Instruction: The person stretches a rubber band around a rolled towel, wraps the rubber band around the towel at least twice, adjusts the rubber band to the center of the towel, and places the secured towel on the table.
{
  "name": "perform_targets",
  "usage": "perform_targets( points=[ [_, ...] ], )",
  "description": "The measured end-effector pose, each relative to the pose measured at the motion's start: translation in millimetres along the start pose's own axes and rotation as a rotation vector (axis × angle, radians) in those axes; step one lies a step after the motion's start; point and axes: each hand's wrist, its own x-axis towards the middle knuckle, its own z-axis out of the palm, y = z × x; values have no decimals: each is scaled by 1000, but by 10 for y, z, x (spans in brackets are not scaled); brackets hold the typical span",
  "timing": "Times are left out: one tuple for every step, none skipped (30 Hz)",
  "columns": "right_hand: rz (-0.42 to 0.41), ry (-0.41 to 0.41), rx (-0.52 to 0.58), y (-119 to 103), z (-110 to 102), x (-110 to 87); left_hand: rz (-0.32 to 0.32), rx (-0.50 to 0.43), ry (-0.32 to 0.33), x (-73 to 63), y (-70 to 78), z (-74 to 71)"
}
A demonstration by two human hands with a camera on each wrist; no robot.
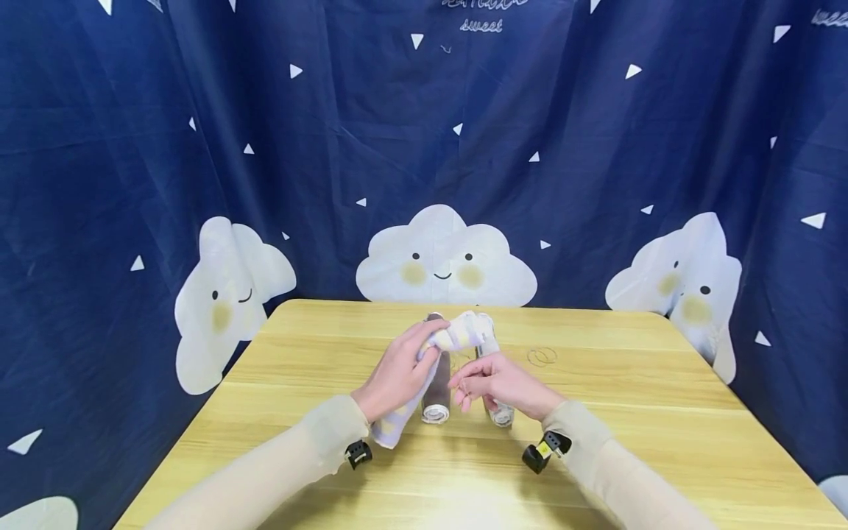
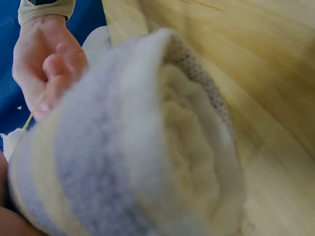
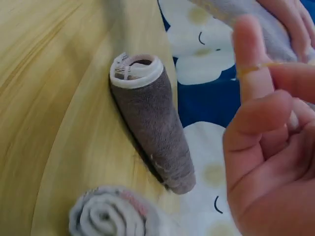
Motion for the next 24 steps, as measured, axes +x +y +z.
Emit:
perform_targets(
  points=[
    [16,-6,-26,-13,11,12,-2,-1,12,6,8,-10],
    [36,-3,-47,-23,20,23,-3,0,21,7,14,-17],
    [59,6,-64,-27,30,36,-6,-8,26,7,22,-25],
    [78,22,-78,-28,41,49,-10,-16,28,7,30,-30],
    [96,45,-85,-22,53,65,-16,-24,30,3,36,-34],
    [110,73,-90,-16,65,84,-24,-32,31,-1,40,-36],
    [121,110,-93,-9,78,105,-31,-41,37,-4,42,-36],
    [126,160,-101,-4,91,131,-37,-52,49,-5,43,-37],
    [130,212,-104,-1,106,161,-42,-60,64,-3,41,-36],
    [132,265,-104,3,120,197,-46,-66,83,-1,36,-34],
    [136,320,-107,8,133,237,-47,-72,104,3,32,-32],
    [140,373,-109,5,147,277,-46,-77,124,10,25,-30],
    [143,428,-111,6,159,321,-45,-82,143,16,20,-30],
    [151,481,-109,2,168,365,-49,-89,157,21,19,-32],
    [157,526,-100,-1,176,410,-59,-114,161,26,17,-31],
    [162,576,-91,-6,179,453,-74,-146,164,30,20,-34],
    [159,632,-72,-18,179,491,-93,-177,166,33,21,-35],
    [145,698,-52,-35,173,528,-117,-211,168,38,22,-35],
    [118,768,-21,-47,167,569,-146,-246,170,39,15,-36],
    [87,845,11,-67,157,604,-176,-286,173,43,9,-34],
    [42,924,41,-86,143,634,-205,-324,177,48,3,-30],
    [-9,1000,85,-109,127,659,-230,-351,181,54,1,-26],
    [-69,1067,130,-130,111,681,-254,-379,183,60,-2,-19],
    [-126,1124,160,-152,97,697,-280,-410,184,67,0,-12]
  ],
)
